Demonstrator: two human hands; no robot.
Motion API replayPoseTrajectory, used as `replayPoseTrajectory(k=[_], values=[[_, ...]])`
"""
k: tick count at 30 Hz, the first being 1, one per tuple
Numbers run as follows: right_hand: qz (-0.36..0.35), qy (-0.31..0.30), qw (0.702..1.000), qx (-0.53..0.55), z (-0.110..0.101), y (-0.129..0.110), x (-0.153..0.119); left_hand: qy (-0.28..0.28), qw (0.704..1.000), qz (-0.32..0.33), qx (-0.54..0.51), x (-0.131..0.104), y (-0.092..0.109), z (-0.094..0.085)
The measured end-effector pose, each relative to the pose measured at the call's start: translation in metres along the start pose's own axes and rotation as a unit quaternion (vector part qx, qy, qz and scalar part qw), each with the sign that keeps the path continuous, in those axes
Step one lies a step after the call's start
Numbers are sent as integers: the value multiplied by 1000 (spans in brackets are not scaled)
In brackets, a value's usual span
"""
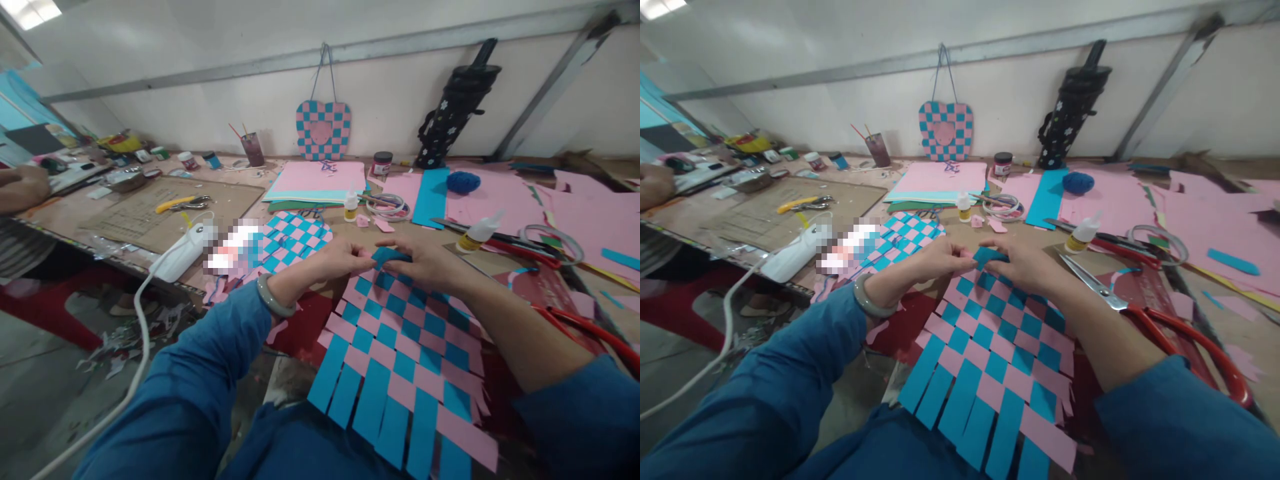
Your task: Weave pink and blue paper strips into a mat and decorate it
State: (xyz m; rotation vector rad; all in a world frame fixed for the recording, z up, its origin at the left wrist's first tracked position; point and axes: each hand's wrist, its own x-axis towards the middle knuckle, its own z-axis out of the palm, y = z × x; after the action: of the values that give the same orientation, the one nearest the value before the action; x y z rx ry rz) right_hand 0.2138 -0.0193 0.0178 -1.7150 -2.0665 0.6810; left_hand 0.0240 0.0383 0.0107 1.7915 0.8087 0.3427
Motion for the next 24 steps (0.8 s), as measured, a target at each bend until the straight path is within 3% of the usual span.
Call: replayPoseTrajectory(k=[7,11,16,24], values=[[-8,-70,997,12,-3,4,0,4,1000,5,15,5,-8,0],[-35,-19,999,11,-6,13,1,10,1000,17,14,7,-11,0],[24,29,999,-19,-7,34,6,40,998,26,35,8,-11,-4],[17,104,987,-123,3,46,15,71,991,25,114,15,-18,-7]])
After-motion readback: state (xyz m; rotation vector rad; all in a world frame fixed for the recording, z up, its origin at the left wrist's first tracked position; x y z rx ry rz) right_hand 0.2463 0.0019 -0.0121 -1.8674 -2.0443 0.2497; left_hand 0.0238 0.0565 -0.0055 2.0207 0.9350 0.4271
